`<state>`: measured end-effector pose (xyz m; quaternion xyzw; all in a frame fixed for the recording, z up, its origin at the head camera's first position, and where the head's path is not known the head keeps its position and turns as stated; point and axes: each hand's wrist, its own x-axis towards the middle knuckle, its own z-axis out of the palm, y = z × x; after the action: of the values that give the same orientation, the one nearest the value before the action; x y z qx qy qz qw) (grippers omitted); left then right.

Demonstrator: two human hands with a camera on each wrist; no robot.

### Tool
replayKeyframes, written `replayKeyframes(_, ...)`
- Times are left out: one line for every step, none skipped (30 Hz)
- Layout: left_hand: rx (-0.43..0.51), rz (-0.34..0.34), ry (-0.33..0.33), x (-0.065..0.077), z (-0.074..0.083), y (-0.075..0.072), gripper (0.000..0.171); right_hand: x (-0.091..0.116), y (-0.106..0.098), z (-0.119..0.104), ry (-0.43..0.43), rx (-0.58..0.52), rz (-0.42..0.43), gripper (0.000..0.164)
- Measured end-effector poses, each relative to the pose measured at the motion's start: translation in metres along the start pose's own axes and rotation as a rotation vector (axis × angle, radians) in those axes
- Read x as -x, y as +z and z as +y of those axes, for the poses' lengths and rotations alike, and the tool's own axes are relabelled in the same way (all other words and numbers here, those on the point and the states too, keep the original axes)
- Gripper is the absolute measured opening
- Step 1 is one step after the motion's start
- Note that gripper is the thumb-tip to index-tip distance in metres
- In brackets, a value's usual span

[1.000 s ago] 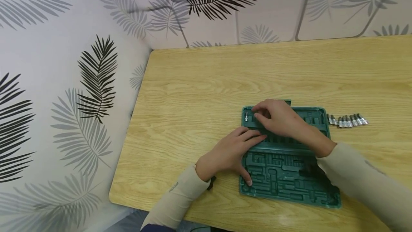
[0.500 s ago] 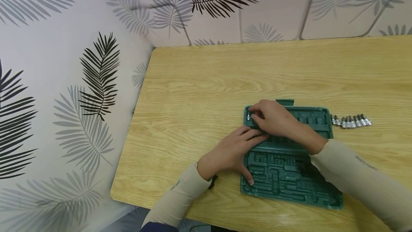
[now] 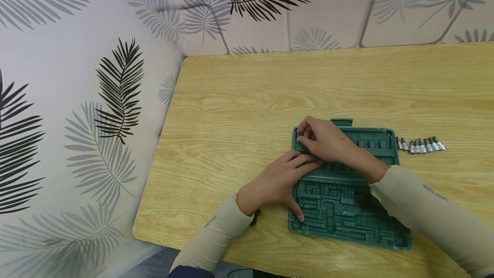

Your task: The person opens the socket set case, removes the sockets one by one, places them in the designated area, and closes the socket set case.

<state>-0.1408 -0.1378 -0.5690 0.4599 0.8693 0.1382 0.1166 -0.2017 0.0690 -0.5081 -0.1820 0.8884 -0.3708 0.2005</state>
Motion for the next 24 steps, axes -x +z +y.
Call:
replayKeyframes(-0.016,0.003,0.004,0.000,0.000,0.001,0.153,0.000,0.001,0.000,0.002,-0.001,0.004,0.020)
replayKeyframes(-0.008,0.014,0.009,-0.002,-0.006,0.010,0.154,0.000,0.001,0.000,0.000,-0.002,0.008,0.019)
replayKeyframes(-0.014,0.028,0.016,-0.001,-0.008,0.014,0.154,0.001,0.001,0.000,0.002,0.000,0.012,0.018)
replayKeyframes(-0.035,0.035,0.020,-0.002,-0.008,0.015,0.154,0.001,0.002,0.000,0.001,0.001,0.016,0.017)
replayKeyframes(-0.059,0.045,0.024,-0.002,-0.009,0.017,0.154,0.001,0.003,0.000,0.000,0.001,0.021,0.016)
replayKeyframes(-0.076,0.051,0.027,-0.002,-0.010,0.018,0.154,0.001,0.003,0.000,-0.006,0.001,0.028,0.015)
replayKeyframes(-0.088,0.056,0.029,-0.002,-0.010,0.018,0.155,0.002,0.003,-0.001,-0.012,0.000,0.035,0.014)
replayKeyframes(-0.093,0.061,0.030,-0.002,-0.010,0.019,0.154,0.002,0.004,-0.001,-0.018,-0.002,0.041,0.013)
replayKeyframes(-0.085,0.060,0.029,-0.002,-0.009,0.019,0.154,0.003,0.004,-0.001,-0.019,-0.003,0.047,0.011)
replayKeyframes(-0.073,0.055,0.025,-0.002,-0.009,0.018,0.154,0.003,0.004,-0.001,-0.027,-0.008,0.056,0.010)
replayKeyframes(-0.058,0.051,0.021,-0.002,-0.009,0.017,0.154,0.004,0.004,-0.001,-0.032,-0.014,0.067,0.010)
replayKeyframes(-0.043,0.035,0.015,-0.002,-0.007,0.014,0.154,0.005,0.004,-0.001,-0.036,-0.021,0.079,0.009)
replayKeyframes(-0.019,0.028,0.010,-0.002,-0.006,0.012,0.153,0.006,0.003,-0.001,-0.038,-0.031,0.091,0.009)
replayKeyframes(0.005,0.021,0.004,-0.002,-0.005,0.011,0.153,0.007,0.003,-0.001,-0.039,-0.040,0.104,0.009)
replayKeyframes(0.028,0.011,-0.003,-0.002,-0.005,0.010,0.153,0.008,0.002,-0.002,-0.043,-0.049,0.120,0.009)
replayKeyframes(0.046,0.003,-0.009,-0.002,-0.004,0.008,0.152,0.009,0.000,-0.002,-0.042,-0.058,0.135,0.009)
replayKeyframes(0.043,-0.010,-0.014,-0.002,-0.002,0.004,0.152,0.010,-0.001,-0.002,-0.039,-0.063,0.148,0.009)
replayKeyframes(0.063,-0.018,-0.020,-0.002,-0.001,0.002,0.152,0.012,-0.003,-0.002,-0.038,-0.070,0.158,0.008)
replayKeyframes(0.059,-0.022,-0.023,-0.002,0.001,0.000,0.152,0.013,-0.004,-0.001,-0.034,-0.077,0.165,0.008)
replayKeyframes(0.058,-0.028,-0.028,-0.002,0.002,-0.002,0.152,0.015,-0.006,-0.001,-0.030,-0.082,0.172,0.009)
replayKeyframes(0.069,-0.038,-0.035,-0.002,0.003,-0.005,0.151,0.016,-0.007,0.000,-0.027,-0.085,0.178,0.009)
replayKeyframes(0.067,-0.041,-0.039,-0.001,0.005,-0.007,0.151,0.018,-0.009,0.001,-0.020,-0.088,0.181,0.009)
replayKeyframes(0.049,-0.049,-0.042,-0.001,0.007,-0.011,0.151,0.019,-0.010,0.003,-0.015,-0.090,0.185,0.009)
replayKeyframes(0.062,-0.045,-0.045,-0.001,0.007,-0.011,0.150,0.021,-0.011,0.005,-0.010,-0.093,0.190,0.010)
